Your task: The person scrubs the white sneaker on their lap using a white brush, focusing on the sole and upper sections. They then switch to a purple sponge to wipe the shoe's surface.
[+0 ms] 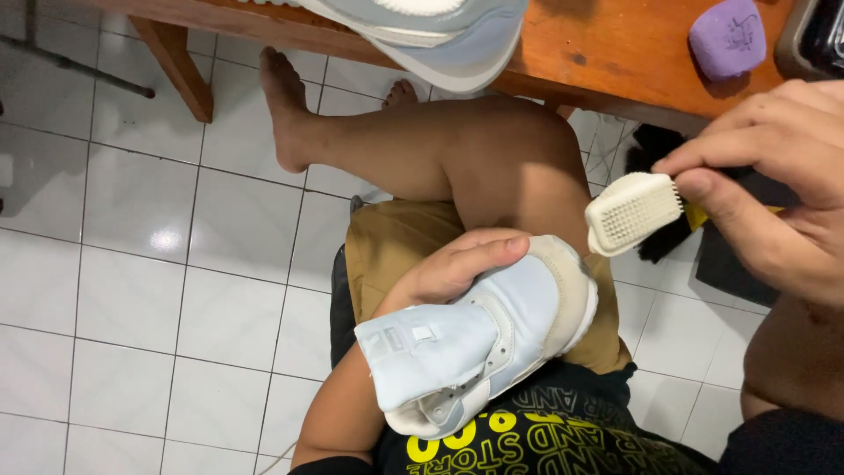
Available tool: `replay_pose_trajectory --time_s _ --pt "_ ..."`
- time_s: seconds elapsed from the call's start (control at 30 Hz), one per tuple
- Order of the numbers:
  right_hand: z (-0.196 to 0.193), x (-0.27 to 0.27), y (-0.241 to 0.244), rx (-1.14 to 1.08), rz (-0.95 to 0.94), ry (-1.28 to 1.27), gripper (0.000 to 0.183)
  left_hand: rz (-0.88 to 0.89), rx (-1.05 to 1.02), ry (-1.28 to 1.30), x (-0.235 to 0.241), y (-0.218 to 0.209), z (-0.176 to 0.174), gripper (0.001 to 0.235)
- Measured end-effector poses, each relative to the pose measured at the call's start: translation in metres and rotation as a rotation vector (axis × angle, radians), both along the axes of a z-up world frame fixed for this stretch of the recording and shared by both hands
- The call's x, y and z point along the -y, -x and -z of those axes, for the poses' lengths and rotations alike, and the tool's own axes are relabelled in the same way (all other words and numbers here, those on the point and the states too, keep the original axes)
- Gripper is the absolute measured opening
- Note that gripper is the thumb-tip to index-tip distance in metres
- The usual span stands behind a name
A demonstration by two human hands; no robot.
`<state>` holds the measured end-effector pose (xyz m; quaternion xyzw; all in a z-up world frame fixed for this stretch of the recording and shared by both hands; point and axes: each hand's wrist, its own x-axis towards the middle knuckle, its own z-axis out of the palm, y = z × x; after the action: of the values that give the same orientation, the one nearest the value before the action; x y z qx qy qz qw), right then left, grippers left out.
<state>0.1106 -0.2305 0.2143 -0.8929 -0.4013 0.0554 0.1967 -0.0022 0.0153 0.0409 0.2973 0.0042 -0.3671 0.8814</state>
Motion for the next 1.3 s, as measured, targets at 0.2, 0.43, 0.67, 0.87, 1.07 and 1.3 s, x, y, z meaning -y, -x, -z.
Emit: replay_pose_trajectory --time_s 0.2,0.43,0.67,0.87,1.07,1.3 --pt "0.015 0.0 0.029 -0.197 0.186 -0.207 0.027 -0.026 0.01 0.001 -0.007 0.002 -0.002 0.046" --pt "0.037 -0.009 0.068 -0.243 0.121 -0.333 0.021 -0.079 0.016 0.046 -0.014 0.009 -0.001 0.044" --pt "0.044 0.001 0.087 -0.235 -0.177 -0.302 0.025 -0.383 -0.579 0.348 -0.025 0.021 -0.03 0.054" --pt "0.055 -0.004 0.119 -0.334 0.32 -0.542 0.027 -0.521 -0.546 0.358 -0.019 0.029 -0.037 0.047" --pt "0.057 -0.015 0.155 -0.552 0.32 -0.568 0.04 -0.464 -0.528 0.398 -0.006 0.054 -0.037 0.049" --pt "0.066 -0.015 0.191 -0.729 0.367 -0.701 0.044 -0.381 -0.5 0.455 -0.002 0.073 -0.044 0.052"
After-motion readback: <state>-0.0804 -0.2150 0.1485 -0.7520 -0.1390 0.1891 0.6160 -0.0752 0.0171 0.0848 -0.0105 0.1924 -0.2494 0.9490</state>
